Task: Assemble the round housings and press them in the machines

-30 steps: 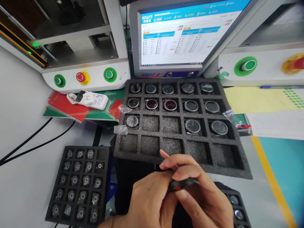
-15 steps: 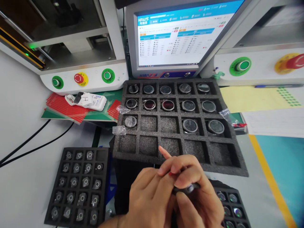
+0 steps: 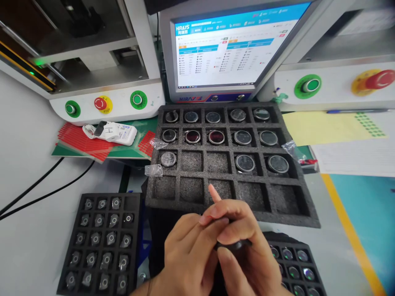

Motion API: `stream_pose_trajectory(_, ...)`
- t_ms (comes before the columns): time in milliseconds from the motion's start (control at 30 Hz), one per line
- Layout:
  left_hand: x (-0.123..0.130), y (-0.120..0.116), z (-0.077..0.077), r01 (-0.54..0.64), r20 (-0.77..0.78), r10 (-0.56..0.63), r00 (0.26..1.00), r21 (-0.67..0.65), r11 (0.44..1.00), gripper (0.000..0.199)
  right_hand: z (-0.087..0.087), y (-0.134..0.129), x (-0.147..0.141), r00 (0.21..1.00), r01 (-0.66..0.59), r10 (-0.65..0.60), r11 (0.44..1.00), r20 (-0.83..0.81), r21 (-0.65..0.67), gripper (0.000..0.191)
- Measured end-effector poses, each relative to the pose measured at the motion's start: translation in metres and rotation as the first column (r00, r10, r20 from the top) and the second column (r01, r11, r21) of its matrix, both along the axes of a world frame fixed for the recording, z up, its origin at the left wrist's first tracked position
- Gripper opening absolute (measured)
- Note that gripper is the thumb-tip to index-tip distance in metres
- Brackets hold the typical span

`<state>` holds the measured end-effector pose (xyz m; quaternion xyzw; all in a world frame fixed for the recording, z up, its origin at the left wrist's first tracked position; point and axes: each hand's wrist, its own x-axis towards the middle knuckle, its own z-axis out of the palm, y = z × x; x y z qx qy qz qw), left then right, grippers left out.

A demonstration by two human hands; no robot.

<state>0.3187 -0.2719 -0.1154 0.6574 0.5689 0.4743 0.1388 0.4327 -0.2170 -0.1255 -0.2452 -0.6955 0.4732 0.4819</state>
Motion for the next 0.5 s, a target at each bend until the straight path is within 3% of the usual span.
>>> stream_pose_trajectory(133, -0.001, 0.000, 0.002, 0.041, 0.152, -0.031, 0.988, -0.065, 0.997, 0.030, 0.005, 0.001, 0.009, 0.990, -0.090, 0.085, 0.995, 0.114, 0.040, 0.026)
stream_pose_trajectory(267, 0.002, -0.004, 0.002, 0.100, 0.343, -0.043, 0.938, -0.150, 0.984, 0.024, 0.011, 0.001, 0.016, 0.975, -0.078, 0.052, 0.990, 0.216, 0.114, 0.026)
stream_pose_trajectory(500, 0.002, -0.006, 0.005, 0.091, 0.338, -0.033, 0.941, -0.158, 0.983, 0.025, 0.012, 0.004, 0.017, 0.969, -0.126, 0.098, 0.985, 0.225, 0.115, 0.022)
